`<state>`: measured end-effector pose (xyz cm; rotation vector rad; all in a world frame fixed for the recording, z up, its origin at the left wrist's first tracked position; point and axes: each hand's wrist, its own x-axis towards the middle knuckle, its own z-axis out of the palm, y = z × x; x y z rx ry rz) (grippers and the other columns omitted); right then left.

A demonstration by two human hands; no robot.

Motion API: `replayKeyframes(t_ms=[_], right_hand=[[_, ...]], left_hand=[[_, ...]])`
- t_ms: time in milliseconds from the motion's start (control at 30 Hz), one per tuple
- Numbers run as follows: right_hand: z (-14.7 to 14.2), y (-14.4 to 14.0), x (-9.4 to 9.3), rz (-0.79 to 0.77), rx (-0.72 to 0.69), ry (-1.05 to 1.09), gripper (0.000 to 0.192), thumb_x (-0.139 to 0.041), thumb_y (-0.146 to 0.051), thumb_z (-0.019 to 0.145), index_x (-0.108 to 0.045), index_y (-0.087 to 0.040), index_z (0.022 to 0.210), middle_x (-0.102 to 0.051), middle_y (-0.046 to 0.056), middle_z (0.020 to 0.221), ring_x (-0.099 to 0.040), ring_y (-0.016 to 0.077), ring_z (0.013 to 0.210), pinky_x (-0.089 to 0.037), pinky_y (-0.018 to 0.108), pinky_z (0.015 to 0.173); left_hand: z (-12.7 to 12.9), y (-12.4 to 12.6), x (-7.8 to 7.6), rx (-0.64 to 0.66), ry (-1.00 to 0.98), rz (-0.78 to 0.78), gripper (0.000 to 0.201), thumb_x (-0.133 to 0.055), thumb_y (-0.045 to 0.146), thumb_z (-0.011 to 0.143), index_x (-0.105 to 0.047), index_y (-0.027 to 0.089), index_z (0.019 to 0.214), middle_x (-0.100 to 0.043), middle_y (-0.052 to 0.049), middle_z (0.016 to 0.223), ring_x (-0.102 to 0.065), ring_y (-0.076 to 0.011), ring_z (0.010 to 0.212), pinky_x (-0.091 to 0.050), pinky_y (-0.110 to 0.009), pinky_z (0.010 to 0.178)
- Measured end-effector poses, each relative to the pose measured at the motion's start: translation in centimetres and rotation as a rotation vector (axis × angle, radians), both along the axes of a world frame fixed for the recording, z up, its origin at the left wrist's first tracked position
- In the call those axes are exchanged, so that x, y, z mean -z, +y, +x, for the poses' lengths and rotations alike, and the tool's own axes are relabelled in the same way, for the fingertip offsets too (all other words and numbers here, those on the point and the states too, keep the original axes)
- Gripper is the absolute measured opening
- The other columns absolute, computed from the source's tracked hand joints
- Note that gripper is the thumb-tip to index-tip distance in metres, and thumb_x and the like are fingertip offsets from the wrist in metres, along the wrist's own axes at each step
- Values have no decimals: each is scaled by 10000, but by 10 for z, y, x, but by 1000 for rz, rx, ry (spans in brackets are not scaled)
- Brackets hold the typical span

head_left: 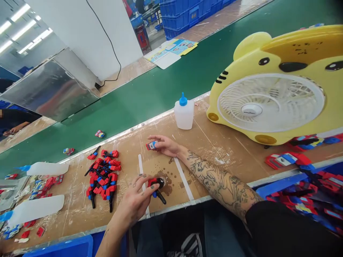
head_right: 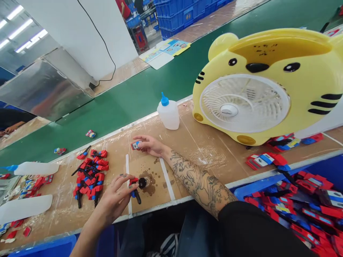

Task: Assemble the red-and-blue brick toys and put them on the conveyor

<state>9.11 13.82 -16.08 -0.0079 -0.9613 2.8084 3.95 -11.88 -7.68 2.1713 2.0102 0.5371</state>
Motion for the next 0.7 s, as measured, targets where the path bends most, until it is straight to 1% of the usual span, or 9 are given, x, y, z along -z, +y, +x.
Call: replayKeyframes(t_ms=[67,133,233,267,333,400,500,600,700], right_hand=[[1,-3,-2,-6,4,41,499,-852,-186,626,-695,-181,1100,-713,71,1070,-653,157,886,-489,215,713],[3,-6,-3,1,2,61,497,-866,-181,602,-709,-167,1073,-717,77,1065,-655,161,900,-490,239,781],[5,-11,-4,43,-4,78,533,-891,-189,578,-717,-158,1082,-723,76,1048,-658,161,927,-467,260,874],[5,-12,-4,60,-7,83,551,-896,-199,580,-716,-161,1099,-722,75,1058,-657,164,947,-458,263,897],[5,-14,-4,93,-9,86,581,-901,-222,589,-709,-174,1136,-717,73,1089,-654,171,980,-447,273,928],[4,-15,-4,121,-11,81,602,-899,-240,604,-698,-188,1170,-710,75,1117,-653,182,1002,-444,292,947],[3,-17,-3,155,-17,73,618,-890,-236,621,-682,-202,1201,-710,75,1127,-654,192,1018,-445,309,953],[2,-19,0,204,-14,70,630,-886,-233,625,-668,-208,1215,-714,78,1118,-656,201,1020,-451,328,953],[1,-20,6,344,19,67,661,-872,-237,651,-629,-220,1266,-696,86,1163,-648,217,1042,-466,356,946]], left_hand=[[-5,0,3,-149,-210,84,440,-567,63,876,-625,280,1254,-610,-103,1247,-572,-225,1163,-486,-419,1005],[-10,5,11,-343,-486,200,374,-648,130,856,-648,264,1206,-639,-95,1205,-612,-220,1124,-513,-365,959],[-17,19,27,-601,-913,409,399,-744,211,806,-657,246,1195,-681,-81,1156,-654,-206,1074,-519,-310,940],[-19,24,31,-657,-1017,468,431,-767,228,789,-656,244,1205,-689,-77,1152,-660,-197,1063,-515,-297,942],[-22,34,37,-725,-1153,547,483,-803,246,754,-660,239,1215,-695,-73,1155,-661,-182,1058,-508,-275,942],[-24,42,38,-752,-1220,570,498,-826,256,725,-675,229,1199,-705,-72,1141,-666,-177,1045,-508,-271,940],[-24,47,34,-747,-1243,532,491,-828,276,717,-690,199,1182,-718,-87,1118,-683,-196,1017,-521,-296,928],[-24,50,32,-741,-1210,464,494,-818,290,722,-690,175,1185,-719,-106,1130,-689,-217,1012,-530,-324,922],[-27,52,34,-767,-1134,401,502,-800,300,738,-677,164,1206,-709,-119,1168,-681,-228,1035,-523,-346,942]])
